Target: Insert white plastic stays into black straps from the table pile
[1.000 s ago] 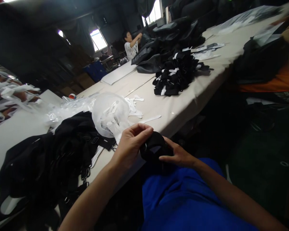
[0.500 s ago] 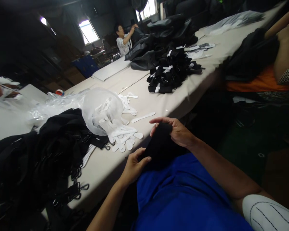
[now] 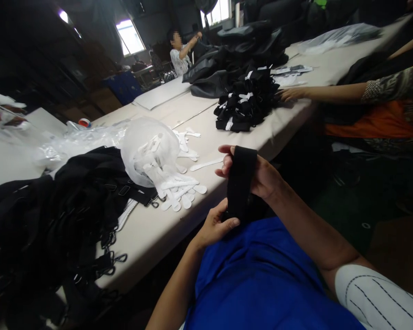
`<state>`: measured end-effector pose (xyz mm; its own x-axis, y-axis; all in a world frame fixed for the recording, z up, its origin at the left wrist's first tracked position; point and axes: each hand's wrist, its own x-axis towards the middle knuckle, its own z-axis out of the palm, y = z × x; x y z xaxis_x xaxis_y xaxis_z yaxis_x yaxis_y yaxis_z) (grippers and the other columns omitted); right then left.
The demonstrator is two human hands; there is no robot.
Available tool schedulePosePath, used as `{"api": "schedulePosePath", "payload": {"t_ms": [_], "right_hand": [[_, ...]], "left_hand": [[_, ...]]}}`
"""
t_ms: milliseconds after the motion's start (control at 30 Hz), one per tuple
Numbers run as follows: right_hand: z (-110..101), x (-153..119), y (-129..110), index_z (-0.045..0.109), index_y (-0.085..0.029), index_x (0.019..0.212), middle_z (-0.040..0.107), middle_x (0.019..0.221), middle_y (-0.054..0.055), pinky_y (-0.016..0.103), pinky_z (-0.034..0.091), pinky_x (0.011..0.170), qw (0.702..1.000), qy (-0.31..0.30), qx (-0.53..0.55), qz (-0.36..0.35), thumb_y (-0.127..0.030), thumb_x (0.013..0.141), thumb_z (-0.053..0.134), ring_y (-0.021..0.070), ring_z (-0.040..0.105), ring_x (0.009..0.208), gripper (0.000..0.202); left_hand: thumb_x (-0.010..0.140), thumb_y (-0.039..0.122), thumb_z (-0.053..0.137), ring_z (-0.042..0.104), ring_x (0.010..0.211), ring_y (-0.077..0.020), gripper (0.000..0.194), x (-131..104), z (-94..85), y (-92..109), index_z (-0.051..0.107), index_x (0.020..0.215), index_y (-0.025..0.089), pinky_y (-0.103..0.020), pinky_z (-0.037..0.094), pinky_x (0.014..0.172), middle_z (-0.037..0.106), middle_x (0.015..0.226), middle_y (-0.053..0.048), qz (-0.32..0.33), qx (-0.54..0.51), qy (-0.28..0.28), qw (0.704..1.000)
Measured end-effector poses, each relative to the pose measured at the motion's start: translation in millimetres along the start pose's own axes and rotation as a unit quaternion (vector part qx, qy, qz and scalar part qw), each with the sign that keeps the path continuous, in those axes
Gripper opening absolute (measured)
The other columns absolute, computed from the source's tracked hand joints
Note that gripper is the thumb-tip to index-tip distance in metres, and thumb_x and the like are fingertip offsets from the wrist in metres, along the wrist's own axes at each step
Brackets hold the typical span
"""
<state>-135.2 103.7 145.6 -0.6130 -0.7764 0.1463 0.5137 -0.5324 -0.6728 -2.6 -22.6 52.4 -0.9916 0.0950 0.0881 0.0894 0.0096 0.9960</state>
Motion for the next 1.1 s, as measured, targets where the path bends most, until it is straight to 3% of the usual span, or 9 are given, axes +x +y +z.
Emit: {"api": "schedulePosePath", "payload": {"t_ms": [200,400,567,633,733,800,867,1000,1100], "right_hand": [[-11.5,14.2,-13.5,0.063,-0.023,0.101,0.061,0.074,-0.004,0.035,0.055,0.096,0.989,0.115,-0.054,-0.073,-0.029,0.092,0.055,0.0132,0.063,0.080,0.014],[-87.0,25.4,-2.6,0.062,-0.025,0.104,0.063,0.078,-0.004,0.033,0.056,0.094,0.971,0.172,-0.071,-0.149,-0.029,0.086,0.060,0.0126,0.065,0.084,0.018],[-159.9,-17.2,45.2,0.067,-0.018,0.105,0.071,0.085,0.003,0.032,0.059,0.076,0.931,0.301,-0.206,-0.031,-0.017,0.067,0.063,0.0172,0.067,0.076,0.038],[-172.6,-40.9,71.7,0.069,-0.016,0.104,0.072,0.089,0.006,0.035,0.057,0.081,0.905,0.286,-0.308,0.060,-0.012,0.061,0.064,0.0209,0.067,0.082,0.044],[-161.4,-68.0,106.2,0.064,-0.018,0.122,0.069,0.111,0.009,0.043,0.051,0.098,0.922,0.117,-0.346,0.125,-0.016,0.062,0.071,0.0275,0.063,0.106,0.060],[-139.9,-75.7,120.3,0.054,-0.022,0.136,0.061,0.128,0.009,0.045,0.045,0.105,0.939,-0.001,-0.328,0.105,-0.023,0.070,0.075,0.0280,0.056,0.120,0.070],[-118.2,-75.4,126.5,0.050,-0.021,0.139,0.059,0.129,0.009,0.043,0.044,0.105,0.946,-0.062,-0.310,0.070,-0.031,0.079,0.073,0.0261,0.055,0.120,0.065],[-100.1,-67.1,123.6,0.060,-0.017,0.124,0.064,0.107,0.006,0.034,0.048,0.093,0.953,-0.053,-0.297,0.017,-0.048,0.088,0.067,0.0203,0.060,0.098,0.048],[-102.6,-66.1,119.8,0.064,-0.015,0.111,0.065,0.093,0.004,0.030,0.050,0.080,0.960,-0.019,-0.277,0.046,-0.052,0.086,0.069,0.0177,0.060,0.085,0.045]], "left_hand": [[0.082,0.048,0.070,0.058,0.073,-0.0164,0.034,-12.2,7.0,-17.5,0.066,0.087,0.014,-0.027,0.044,0.069,0.066,0.080,-0.005,-0.077,-0.125,0.048,0.988],[0.079,0.051,0.073,0.053,0.052,-0.0108,0.038,-29.3,14.7,-36.9,0.063,0.080,0.014,-0.024,0.040,0.055,0.062,0.065,-0.001,-0.145,-0.231,0.102,0.957],[0.079,0.039,0.076,0.063,0.061,-0.0125,0.027,-36.6,1.9,-14.3,0.068,0.082,0.013,-0.023,0.050,0.063,0.070,0.072,-0.003,-0.144,-0.186,0.177,0.956],[0.077,0.036,0.079,0.067,0.066,-0.0139,0.025,-32.0,-3.6,-0.2,0.069,0.084,0.014,-0.024,0.054,0.067,0.073,0.079,-0.004,-0.141,-0.189,0.192,0.953],[0.076,0.033,0.080,0.070,0.069,-0.0152,0.024,-16.6,-6.9,14.9,0.070,0.088,0.015,-0.026,0.056,0.071,0.074,0.084,-0.005,-0.137,-0.193,0.180,0.955],[0.076,0.032,0.080,0.071,0.070,-0.0160,0.026,-4.7,-5.6,19.7,0.070,0.092,0.015,-0.026,0.057,0.073,0.075,0.085,-0.005,-0.139,-0.187,0.160,0.959],[0.076,0.032,0.080,0.071,0.071,-0.0167,0.028,4.8,-3.0,22.3,0.070,0.094,0.015,-0.027,0.057,0.071,0.075,0.085,-0.005,-0.143,-0.184,0.140,0.962],[0.075,0.032,0.081,0.070,0.070,-0.0157,0.030,11.8,-1.5,28.0,0.068,0.094,0.014,-0.025,0.057,0.069,0.074,0.085,-0.005,-0.145,-0.186,0.124,0.964],[0.075,0.030,0.081,0.068,0.068,-0.0138,0.031,10.2,-3.5,30.5,0.064,0.095,0.014,-0.023,0.056,0.065,0.073,0.090,-0.005,-0.144,-0.190,0.130,0.962]]}}
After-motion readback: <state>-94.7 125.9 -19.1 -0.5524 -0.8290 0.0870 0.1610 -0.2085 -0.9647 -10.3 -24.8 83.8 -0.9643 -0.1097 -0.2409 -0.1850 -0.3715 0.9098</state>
